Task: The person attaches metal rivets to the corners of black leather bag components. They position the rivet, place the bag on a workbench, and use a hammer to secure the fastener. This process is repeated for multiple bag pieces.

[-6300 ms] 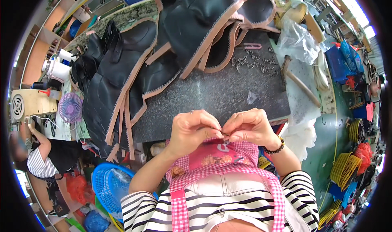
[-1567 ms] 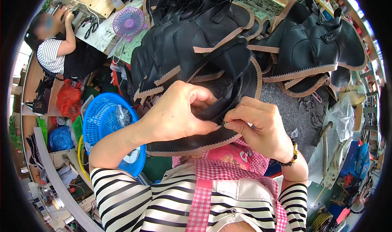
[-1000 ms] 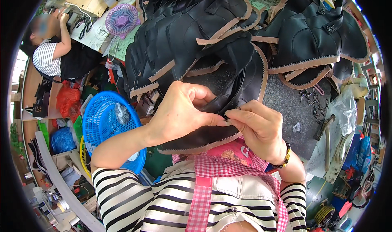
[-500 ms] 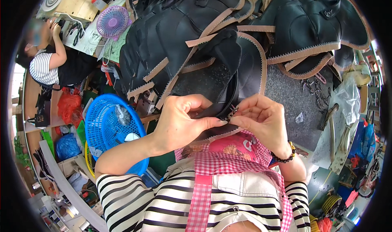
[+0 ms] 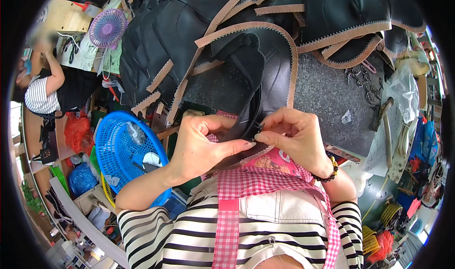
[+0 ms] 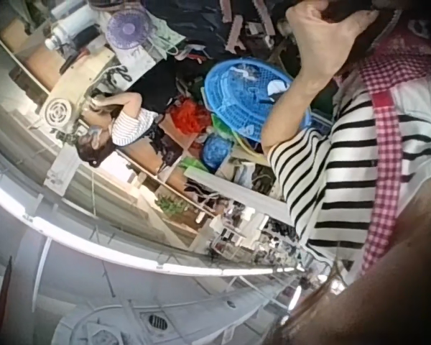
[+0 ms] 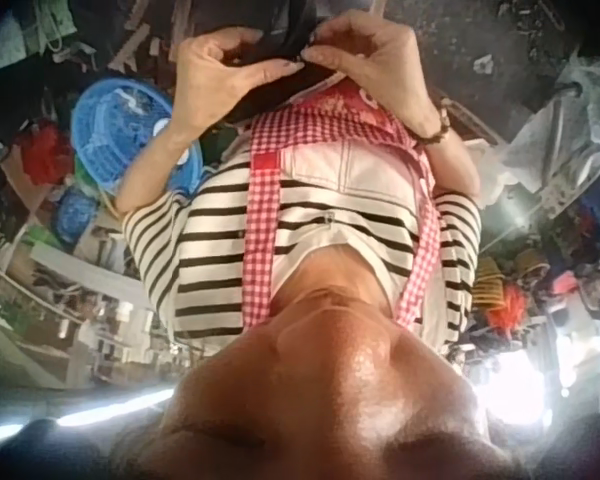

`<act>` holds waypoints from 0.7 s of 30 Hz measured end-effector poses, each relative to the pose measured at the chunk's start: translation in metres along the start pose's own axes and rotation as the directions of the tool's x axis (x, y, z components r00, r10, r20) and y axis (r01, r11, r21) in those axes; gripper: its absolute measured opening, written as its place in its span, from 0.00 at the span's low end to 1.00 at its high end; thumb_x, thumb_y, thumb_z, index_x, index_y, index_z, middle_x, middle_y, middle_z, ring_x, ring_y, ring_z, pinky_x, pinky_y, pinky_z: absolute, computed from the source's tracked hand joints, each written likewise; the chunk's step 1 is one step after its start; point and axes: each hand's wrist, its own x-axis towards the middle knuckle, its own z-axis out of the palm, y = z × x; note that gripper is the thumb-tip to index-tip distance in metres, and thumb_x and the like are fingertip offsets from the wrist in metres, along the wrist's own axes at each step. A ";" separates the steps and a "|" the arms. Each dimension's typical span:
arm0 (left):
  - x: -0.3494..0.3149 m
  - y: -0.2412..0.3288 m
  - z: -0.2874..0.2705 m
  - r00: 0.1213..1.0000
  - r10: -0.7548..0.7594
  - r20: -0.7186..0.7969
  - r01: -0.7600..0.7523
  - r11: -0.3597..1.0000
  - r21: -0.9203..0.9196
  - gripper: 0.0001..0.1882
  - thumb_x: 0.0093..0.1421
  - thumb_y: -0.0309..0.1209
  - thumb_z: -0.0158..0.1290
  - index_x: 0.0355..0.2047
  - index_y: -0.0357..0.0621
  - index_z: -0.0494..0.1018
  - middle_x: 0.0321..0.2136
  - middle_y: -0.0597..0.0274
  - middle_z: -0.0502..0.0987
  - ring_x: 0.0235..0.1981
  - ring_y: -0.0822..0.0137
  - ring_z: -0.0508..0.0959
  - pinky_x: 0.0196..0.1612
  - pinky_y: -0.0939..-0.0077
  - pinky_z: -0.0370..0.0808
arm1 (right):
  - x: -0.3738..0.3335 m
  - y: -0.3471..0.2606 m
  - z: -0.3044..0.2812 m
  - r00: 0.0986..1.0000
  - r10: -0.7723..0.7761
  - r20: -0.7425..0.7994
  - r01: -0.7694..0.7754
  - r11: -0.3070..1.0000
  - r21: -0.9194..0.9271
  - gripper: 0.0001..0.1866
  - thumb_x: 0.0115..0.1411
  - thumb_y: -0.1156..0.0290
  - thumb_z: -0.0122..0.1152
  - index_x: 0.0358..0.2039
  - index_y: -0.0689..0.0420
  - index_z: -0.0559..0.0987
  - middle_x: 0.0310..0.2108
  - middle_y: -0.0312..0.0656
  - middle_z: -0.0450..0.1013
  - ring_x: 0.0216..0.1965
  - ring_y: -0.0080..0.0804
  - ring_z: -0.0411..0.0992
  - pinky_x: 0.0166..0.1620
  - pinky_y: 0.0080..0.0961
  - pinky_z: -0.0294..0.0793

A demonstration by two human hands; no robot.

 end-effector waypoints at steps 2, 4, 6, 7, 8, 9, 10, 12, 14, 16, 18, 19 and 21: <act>0.002 -0.009 -0.001 0.999 0.050 0.021 -0.050 0.999 0.006 0.10 0.50 0.24 0.68 0.31 0.32 0.81 0.24 0.67 0.80 0.25 0.83 0.75 0.28 0.87 0.72 | -0.001 0.002 0.000 1.000 -0.015 -0.009 0.015 1.000 0.018 0.09 0.54 0.80 0.68 0.36 0.65 0.79 0.30 0.39 0.79 0.32 0.20 0.78 0.36 0.15 0.77; 0.002 -0.011 -0.003 0.997 0.066 0.041 -0.067 0.998 0.014 0.10 0.51 0.25 0.67 0.32 0.32 0.81 0.24 0.67 0.80 0.25 0.84 0.74 0.27 0.87 0.72 | 0.000 0.006 0.001 0.999 -0.042 -0.009 0.042 0.999 0.028 0.10 0.54 0.79 0.68 0.37 0.64 0.79 0.31 0.39 0.79 0.32 0.20 0.78 0.36 0.15 0.77; 0.003 -0.010 -0.005 0.997 0.050 0.060 -0.052 0.998 0.026 0.10 0.51 0.25 0.67 0.31 0.32 0.81 0.24 0.68 0.80 0.25 0.84 0.74 0.27 0.87 0.71 | 0.000 0.007 0.001 0.997 -0.075 -0.036 0.076 0.996 0.040 0.10 0.53 0.80 0.69 0.37 0.64 0.80 0.31 0.39 0.79 0.32 0.20 0.78 0.36 0.16 0.77; 0.004 -0.011 -0.006 0.996 0.059 0.060 -0.062 0.997 0.047 0.10 0.51 0.26 0.67 0.32 0.32 0.81 0.24 0.68 0.80 0.25 0.84 0.74 0.27 0.87 0.70 | 0.000 0.007 0.001 0.995 -0.092 -0.050 0.094 0.994 0.046 0.11 0.52 0.80 0.69 0.37 0.63 0.80 0.31 0.39 0.79 0.32 0.20 0.78 0.36 0.17 0.77; 0.005 -0.016 -0.008 0.996 0.068 0.060 -0.072 0.995 0.067 0.10 0.51 0.26 0.67 0.32 0.32 0.81 0.24 0.68 0.80 0.25 0.84 0.74 0.27 0.87 0.70 | 0.000 0.009 0.002 0.986 -0.156 -0.064 0.157 0.988 0.013 0.11 0.52 0.80 0.69 0.37 0.63 0.81 0.30 0.39 0.79 0.31 0.21 0.78 0.36 0.17 0.77; 0.006 -0.017 -0.008 0.995 0.078 0.061 -0.083 0.993 0.087 0.10 0.51 0.26 0.67 0.32 0.33 0.81 0.24 0.68 0.80 0.25 0.84 0.73 0.27 0.87 0.70 | 0.000 0.011 0.003 0.973 -0.219 -0.077 0.218 0.976 -0.021 0.12 0.51 0.80 0.70 0.37 0.62 0.81 0.30 0.39 0.78 0.31 0.21 0.78 0.35 0.17 0.77; 0.006 -0.016 -0.008 0.995 0.077 0.062 -0.082 0.994 0.075 0.10 0.51 0.26 0.67 0.32 0.33 0.81 0.24 0.68 0.80 0.25 0.84 0.73 0.27 0.87 0.70 | 0.001 0.012 0.002 0.956 -0.282 -0.083 0.278 0.959 -0.059 0.12 0.51 0.80 0.70 0.37 0.62 0.82 0.30 0.39 0.78 0.30 0.22 0.78 0.35 0.18 0.77; 0.007 -0.010 -0.005 0.995 0.076 0.064 -0.079 0.996 0.051 0.10 0.50 0.26 0.68 0.31 0.33 0.81 0.23 0.69 0.79 0.24 0.85 0.72 0.26 0.87 0.69 | 0.001 0.011 0.001 0.922 -0.377 -0.082 0.359 0.917 -0.175 0.12 0.50 0.80 0.70 0.37 0.61 0.83 0.29 0.40 0.78 0.30 0.24 0.78 0.34 0.19 0.77; 0.007 -0.008 -0.001 0.996 0.072 0.048 -0.072 0.997 -0.002 0.10 0.50 0.26 0.68 0.31 0.33 0.80 0.22 0.70 0.78 0.24 0.85 0.71 0.26 0.87 0.68 | 0.001 0.010 -0.001 0.895 -0.441 -0.066 0.414 0.876 -0.247 0.13 0.48 0.80 0.71 0.36 0.61 0.83 0.29 0.40 0.78 0.29 0.24 0.77 0.33 0.19 0.76; 0.007 -0.006 0.000 0.997 0.047 0.056 -0.046 0.999 -0.019 0.10 0.49 0.24 0.68 0.31 0.33 0.81 0.24 0.68 0.79 0.25 0.83 0.73 0.28 0.86 0.70 | 0.003 0.010 -0.003 0.878 -0.476 -0.045 0.447 0.851 -0.276 0.13 0.45 0.81 0.73 0.34 0.61 0.84 0.29 0.41 0.79 0.28 0.23 0.76 0.31 0.18 0.73; 0.008 -0.001 -0.003 0.996 0.001 0.088 -0.001 1.000 0.004 0.11 0.48 0.20 0.68 0.33 0.33 0.81 0.28 0.63 0.82 0.28 0.79 0.78 0.34 0.84 0.75 | 0.004 0.012 -0.005 0.861 -0.507 -0.032 0.478 0.831 -0.285 0.12 0.45 0.81 0.73 0.33 0.61 0.84 0.29 0.41 0.79 0.27 0.23 0.76 0.30 0.18 0.73; 0.008 0.000 -0.004 0.995 0.004 0.096 -0.008 0.999 0.044 0.11 0.48 0.20 0.68 0.33 0.33 0.81 0.28 0.63 0.83 0.29 0.79 0.78 0.34 0.84 0.76 | 0.004 0.012 -0.006 0.854 -0.521 -0.023 0.493 0.820 -0.291 0.12 0.45 0.81 0.74 0.33 0.61 0.84 0.29 0.41 0.79 0.27 0.24 0.76 0.30 0.18 0.73; 0.009 0.002 -0.005 0.993 0.009 0.114 -0.023 0.992 0.124 0.11 0.47 0.20 0.68 0.33 0.33 0.81 0.29 0.63 0.83 0.29 0.78 0.79 0.35 0.84 0.76 | 0.004 0.009 -0.009 0.862 -0.507 0.002 0.484 0.823 -0.297 0.12 0.46 0.80 0.72 0.33 0.60 0.84 0.28 0.40 0.80 0.28 0.26 0.77 0.31 0.19 0.75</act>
